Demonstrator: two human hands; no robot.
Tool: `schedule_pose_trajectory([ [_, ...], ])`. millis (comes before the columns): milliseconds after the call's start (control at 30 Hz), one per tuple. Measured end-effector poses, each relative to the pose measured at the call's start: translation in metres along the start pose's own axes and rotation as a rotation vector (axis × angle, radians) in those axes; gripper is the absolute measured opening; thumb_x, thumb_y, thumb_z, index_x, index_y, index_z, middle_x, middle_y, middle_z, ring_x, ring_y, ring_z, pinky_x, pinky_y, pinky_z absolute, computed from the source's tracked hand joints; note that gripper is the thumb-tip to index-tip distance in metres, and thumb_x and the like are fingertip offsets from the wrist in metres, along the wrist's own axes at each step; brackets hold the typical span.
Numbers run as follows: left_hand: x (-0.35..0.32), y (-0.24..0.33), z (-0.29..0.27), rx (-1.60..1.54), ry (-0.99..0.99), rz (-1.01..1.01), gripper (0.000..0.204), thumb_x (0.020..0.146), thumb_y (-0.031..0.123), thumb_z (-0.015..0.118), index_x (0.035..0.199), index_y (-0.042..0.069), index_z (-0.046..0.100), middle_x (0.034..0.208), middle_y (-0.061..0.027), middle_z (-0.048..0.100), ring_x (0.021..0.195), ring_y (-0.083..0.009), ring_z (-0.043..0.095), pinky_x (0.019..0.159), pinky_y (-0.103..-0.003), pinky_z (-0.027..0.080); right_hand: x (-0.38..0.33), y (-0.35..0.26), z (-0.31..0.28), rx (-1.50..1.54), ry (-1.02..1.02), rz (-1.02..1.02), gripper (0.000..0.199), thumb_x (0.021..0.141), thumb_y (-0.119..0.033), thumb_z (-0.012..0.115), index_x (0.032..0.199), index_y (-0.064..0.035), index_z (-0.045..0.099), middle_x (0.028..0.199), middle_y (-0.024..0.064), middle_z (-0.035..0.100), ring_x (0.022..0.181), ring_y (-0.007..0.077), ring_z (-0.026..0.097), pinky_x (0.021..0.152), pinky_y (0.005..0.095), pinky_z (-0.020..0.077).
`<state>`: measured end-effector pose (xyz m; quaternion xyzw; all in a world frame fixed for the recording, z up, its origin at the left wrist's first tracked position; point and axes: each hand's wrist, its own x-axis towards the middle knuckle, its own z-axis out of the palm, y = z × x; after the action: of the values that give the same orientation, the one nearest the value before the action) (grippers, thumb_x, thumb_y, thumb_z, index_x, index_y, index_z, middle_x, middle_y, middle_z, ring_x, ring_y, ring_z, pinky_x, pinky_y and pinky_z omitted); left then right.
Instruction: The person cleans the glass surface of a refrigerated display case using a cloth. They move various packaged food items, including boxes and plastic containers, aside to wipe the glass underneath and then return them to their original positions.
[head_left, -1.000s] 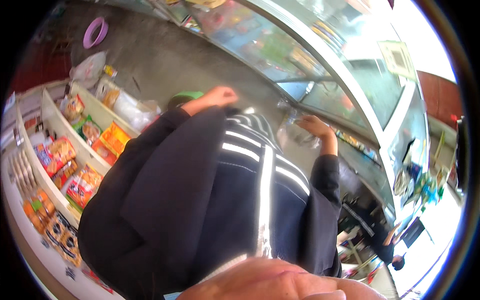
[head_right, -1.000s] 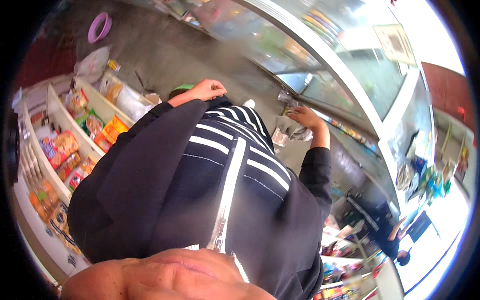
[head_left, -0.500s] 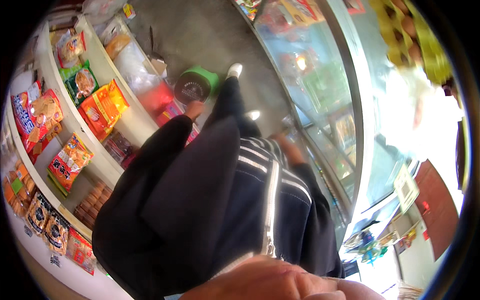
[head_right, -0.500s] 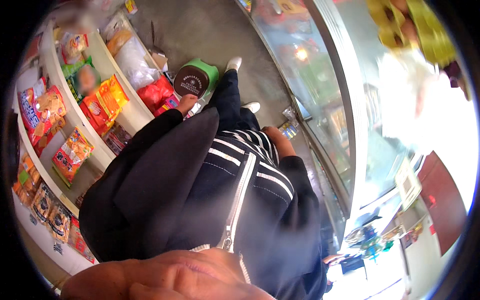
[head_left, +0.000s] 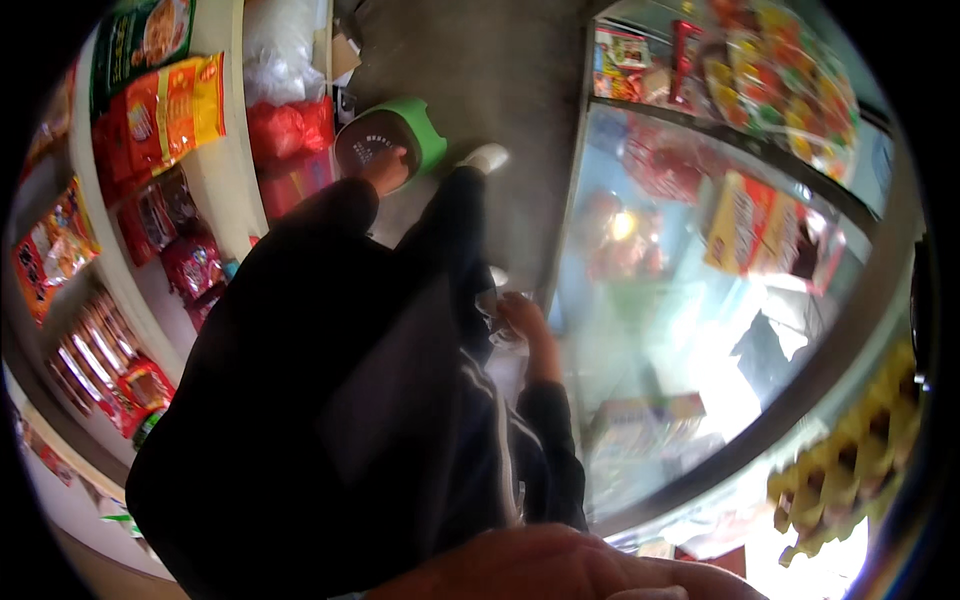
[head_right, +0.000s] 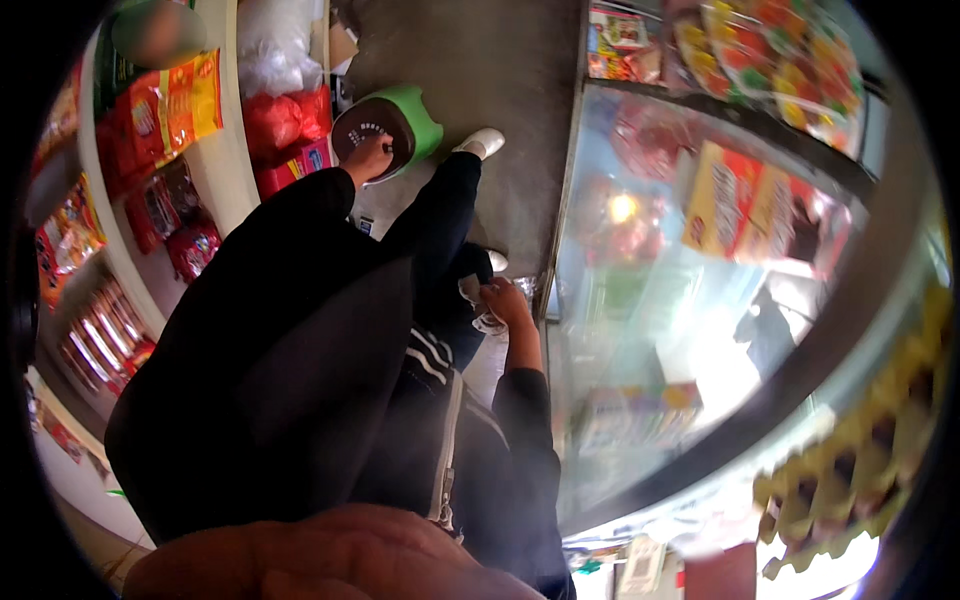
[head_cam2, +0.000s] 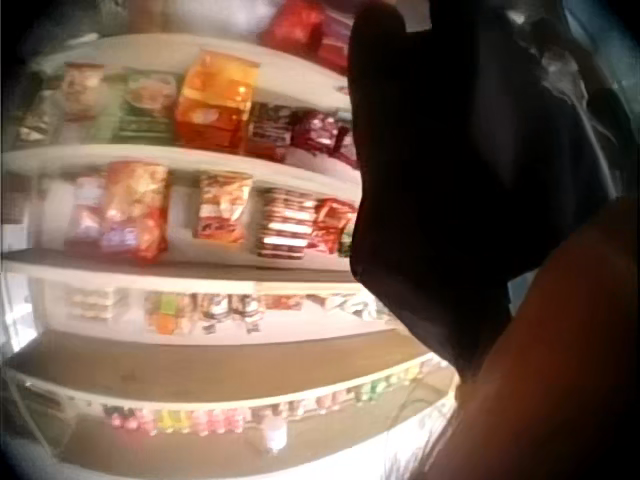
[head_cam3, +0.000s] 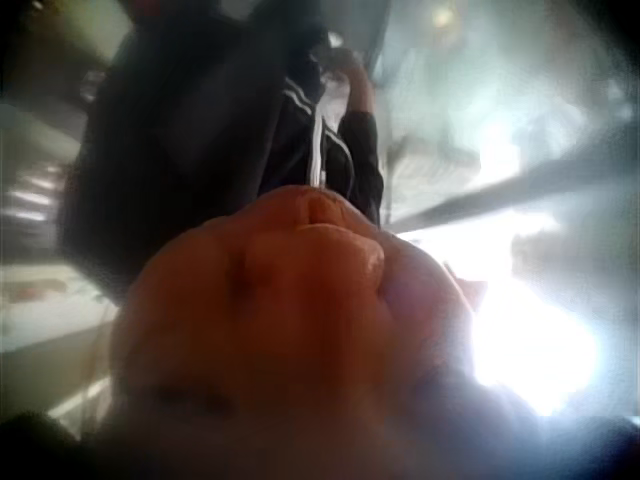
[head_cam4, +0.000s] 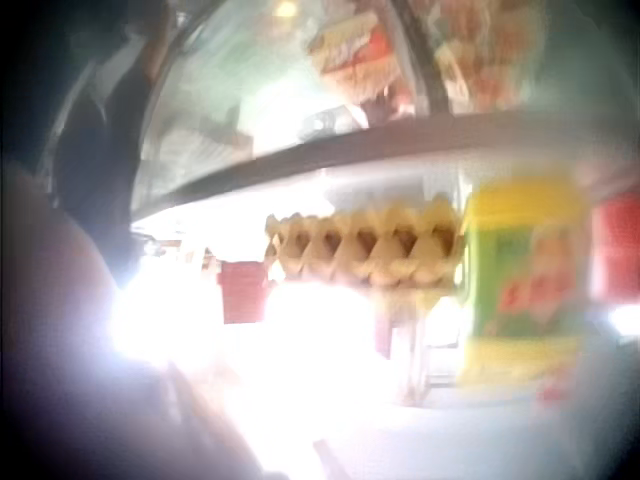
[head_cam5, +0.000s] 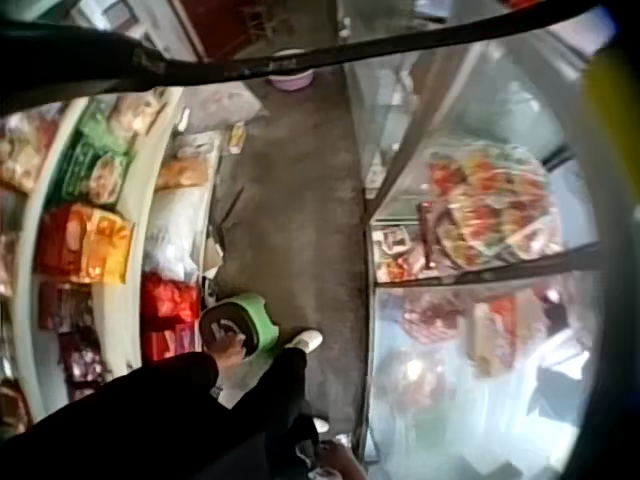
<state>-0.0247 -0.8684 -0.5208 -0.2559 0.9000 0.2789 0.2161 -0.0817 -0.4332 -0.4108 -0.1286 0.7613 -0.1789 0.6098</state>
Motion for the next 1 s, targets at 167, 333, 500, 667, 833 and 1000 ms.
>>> schedule_pose_trajectory([
  [167, 0.041, -0.042, 0.014, 0.168, 0.112, -0.253, 0.061, 0.083, 0.038, 0.059, 0.133, 0.005, 0.045, 0.129, -0.0217, 0.051, 0.117, -0.0360, 0.052, 0.098, -0.044, 0.043, 0.097, 0.161, 0.053, -0.080, 0.052, -0.235, 0.047, 0.084, -0.044, 0.057, 0.116, -0.0104, 0.062, 0.101, 0.0216, 0.067, 0.100, 0.0384, 0.062, 0.086, 0.0438, 0.0493],
  [333, 0.076, -0.100, 0.039, 0.179, 0.132, -0.537, 0.088, 0.077, 0.065, 0.059, 0.145, 0.014, 0.035, 0.149, -0.0223, 0.029, 0.132, -0.0413, 0.036, 0.107, -0.050, 0.032, 0.132, 0.173, 0.036, -0.179, -0.004, -0.056, 0.042, 0.086, -0.041, 0.056, 0.114, -0.0101, 0.062, 0.100, 0.0217, 0.067, 0.099, 0.0392, 0.062, 0.082, 0.0457, 0.0500],
  [500, 0.124, -0.139, 0.090, 0.470, -0.102, -0.205, 0.086, 0.074, 0.071, 0.058, 0.144, 0.025, 0.036, 0.152, -0.0204, 0.019, 0.140, -0.0410, 0.016, 0.109, -0.057, 0.019, 0.188, 0.235, 0.066, -0.319, 0.011, -0.262, 0.040, 0.087, -0.037, 0.056, 0.115, -0.0081, 0.061, 0.100, 0.0225, 0.066, 0.098, 0.0389, 0.063, 0.081, 0.0452, 0.0505],
  [667, 0.103, -0.120, 0.117, 0.374, 0.220, -0.281, 0.059, 0.083, 0.058, 0.054, 0.133, 0.026, 0.050, 0.143, -0.0151, 0.034, 0.135, -0.0380, 0.024, 0.107, -0.056, 0.026, 0.219, 0.232, 0.075, -0.183, 0.069, -0.243, 0.040, 0.087, -0.036, 0.055, 0.117, -0.0083, 0.060, 0.102, 0.0220, 0.066, 0.098, 0.0400, 0.062, 0.083, 0.0452, 0.0499],
  [833, 0.029, -0.079, 0.127, 0.382, -0.101, -0.343, 0.085, 0.065, 0.060, 0.074, 0.136, 0.024, 0.044, 0.140, -0.0135, 0.038, 0.130, -0.0388, 0.033, 0.099, -0.054, 0.038, 0.216, 0.182, 0.054, -0.266, -0.051, -0.255, 0.040, 0.087, -0.037, 0.055, 0.117, -0.0103, 0.060, 0.105, 0.0196, 0.066, 0.097, 0.0410, 0.062, 0.083, 0.0454, 0.0496],
  [1000, -0.015, -0.092, 0.135, 0.311, -0.275, -0.285, 0.089, 0.059, 0.054, 0.079, 0.135, 0.021, 0.046, 0.131, -0.0130, 0.047, 0.118, -0.0364, 0.048, 0.089, -0.051, 0.045, 0.224, 0.209, 0.070, -0.113, -0.022, -0.164, 0.040, 0.087, -0.037, 0.056, 0.117, -0.0104, 0.060, 0.103, 0.0194, 0.066, 0.096, 0.0397, 0.063, 0.083, 0.0443, 0.0503],
])
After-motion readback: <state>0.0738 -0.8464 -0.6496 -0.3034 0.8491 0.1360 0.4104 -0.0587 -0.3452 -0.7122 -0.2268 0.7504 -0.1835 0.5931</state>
